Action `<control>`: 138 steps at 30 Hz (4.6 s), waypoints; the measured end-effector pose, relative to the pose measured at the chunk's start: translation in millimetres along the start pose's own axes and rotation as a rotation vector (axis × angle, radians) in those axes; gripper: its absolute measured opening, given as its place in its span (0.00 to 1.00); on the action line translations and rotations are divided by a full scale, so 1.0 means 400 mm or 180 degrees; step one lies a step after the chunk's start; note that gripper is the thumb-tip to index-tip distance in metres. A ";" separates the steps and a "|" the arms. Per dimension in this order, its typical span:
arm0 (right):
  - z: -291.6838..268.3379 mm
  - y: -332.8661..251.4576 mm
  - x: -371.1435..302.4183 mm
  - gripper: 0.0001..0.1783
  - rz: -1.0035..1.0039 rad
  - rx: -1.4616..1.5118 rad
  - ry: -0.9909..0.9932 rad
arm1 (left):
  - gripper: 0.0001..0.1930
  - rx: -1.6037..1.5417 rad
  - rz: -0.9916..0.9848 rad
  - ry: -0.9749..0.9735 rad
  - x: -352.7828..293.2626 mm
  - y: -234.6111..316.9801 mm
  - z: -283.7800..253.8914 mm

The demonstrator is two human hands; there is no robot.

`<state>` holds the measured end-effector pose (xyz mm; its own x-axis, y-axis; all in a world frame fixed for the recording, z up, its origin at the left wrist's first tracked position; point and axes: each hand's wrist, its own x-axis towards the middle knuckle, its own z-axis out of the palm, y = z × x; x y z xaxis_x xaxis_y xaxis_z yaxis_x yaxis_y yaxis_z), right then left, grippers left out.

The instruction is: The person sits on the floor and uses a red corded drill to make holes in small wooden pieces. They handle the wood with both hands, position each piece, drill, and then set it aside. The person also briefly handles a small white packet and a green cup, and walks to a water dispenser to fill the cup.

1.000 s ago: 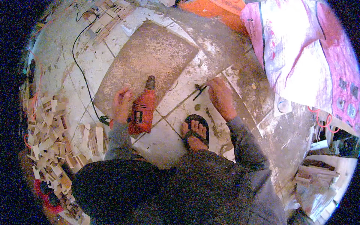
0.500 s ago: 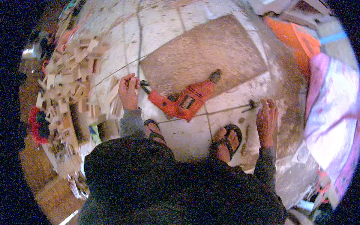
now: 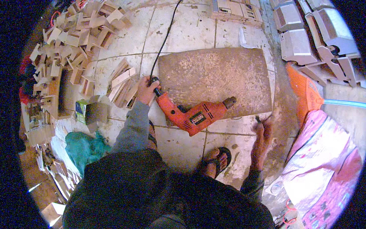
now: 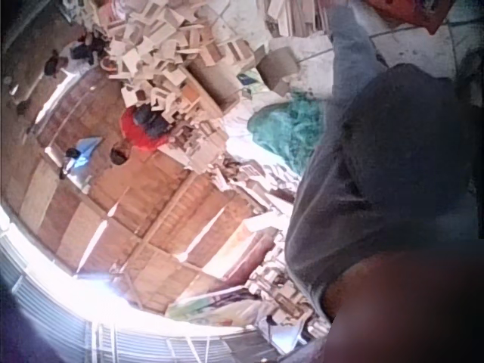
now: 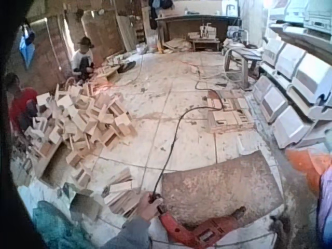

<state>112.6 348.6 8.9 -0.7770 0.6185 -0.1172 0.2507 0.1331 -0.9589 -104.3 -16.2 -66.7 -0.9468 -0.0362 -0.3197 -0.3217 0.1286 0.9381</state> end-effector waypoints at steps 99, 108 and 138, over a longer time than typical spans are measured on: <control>0.323 -0.017 -0.073 0.35 0.2266 0.2720 -0.1011 | 0.15 -0.1403 -0.0166 -0.0263 -0.025 0.128 -0.010; 0.245 -0.197 0.138 0.32 0.2067 0.2620 -0.1346 | 0.22 -0.2120 -0.0661 -0.1062 0.037 0.409 -0.002; 0.392 -1.740 0.536 0.26 0.1124 0.3359 -0.0532 | 0.03 -0.1516 -0.0252 -0.1735 0.703 2.056 -0.087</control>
<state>-319.0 267.0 610.6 -0.8467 0.3696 -0.3827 -0.0805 -0.8000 -0.5945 -635.4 44.7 619.3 -0.8224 0.4873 -0.2936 -0.4748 -0.3037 0.8260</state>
